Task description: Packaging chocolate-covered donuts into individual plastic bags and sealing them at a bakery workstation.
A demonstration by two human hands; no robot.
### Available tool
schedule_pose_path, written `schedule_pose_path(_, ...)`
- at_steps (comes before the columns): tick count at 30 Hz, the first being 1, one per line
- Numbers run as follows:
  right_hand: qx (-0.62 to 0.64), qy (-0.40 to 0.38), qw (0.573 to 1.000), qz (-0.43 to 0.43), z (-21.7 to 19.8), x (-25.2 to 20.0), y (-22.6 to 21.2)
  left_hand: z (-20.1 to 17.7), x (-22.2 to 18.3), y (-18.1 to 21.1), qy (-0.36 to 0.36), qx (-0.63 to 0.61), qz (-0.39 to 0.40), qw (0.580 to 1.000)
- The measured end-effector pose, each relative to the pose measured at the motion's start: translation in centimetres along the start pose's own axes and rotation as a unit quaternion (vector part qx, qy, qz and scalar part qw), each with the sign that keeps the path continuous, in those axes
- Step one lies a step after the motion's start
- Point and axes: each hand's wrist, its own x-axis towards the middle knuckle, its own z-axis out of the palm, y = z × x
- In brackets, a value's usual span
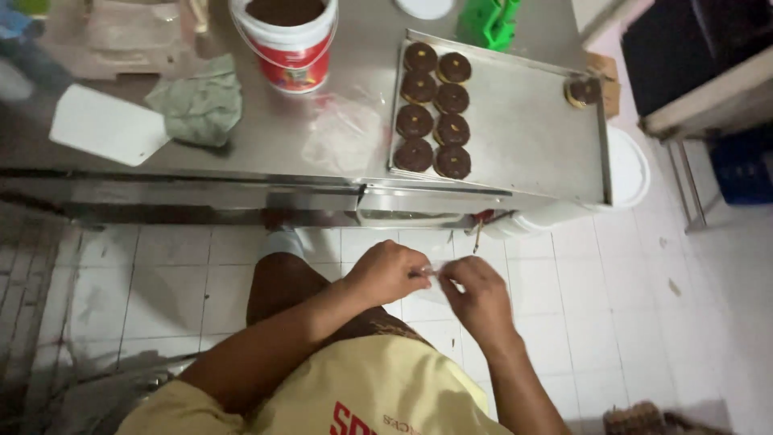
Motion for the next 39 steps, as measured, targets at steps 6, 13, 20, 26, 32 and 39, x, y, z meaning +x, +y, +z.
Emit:
schedule_pose_path(6, 0.168, -0.117, 0.977, 0.065, -0.5, 2.4, -2.5, -0.8, 0.1, -1.0, 0.028, -0.018, 0.016, 0.999)
schedule_pose_path(13, -0.042, -0.099, 0.965, -0.238, 1.2, 0.6, 2.0, -1.7, 1.2, 0.2, 0.016, 0.071, 0.152, 0.986)
schedule_pose_path(20, -0.117, 0.081, 0.952, -0.271, -3.1, 2.5, 4.9, -10.1, -0.9, 11.9, 0.156, 0.14, 0.43, 0.878)
schedule_pose_path(26, 0.226, 0.332, 0.901, -0.166, -7.4, 9.4, -3.1, -11.9, 1.0, 7.8, 0.336, -0.675, 0.153, 0.639)
schedule_pose_path(32, 0.421, 0.202, 0.884, -0.008, -0.4, 6.8, -2.0, -7.5, 3.2, 8.1, 0.252, -0.803, -0.164, 0.515)
schedule_pose_path(39, 0.373, 0.13, 0.917, 0.055, 2.6, 3.8, -2.5, -3.1, 4.5, 2.0, 0.242, -0.823, -0.229, 0.46)
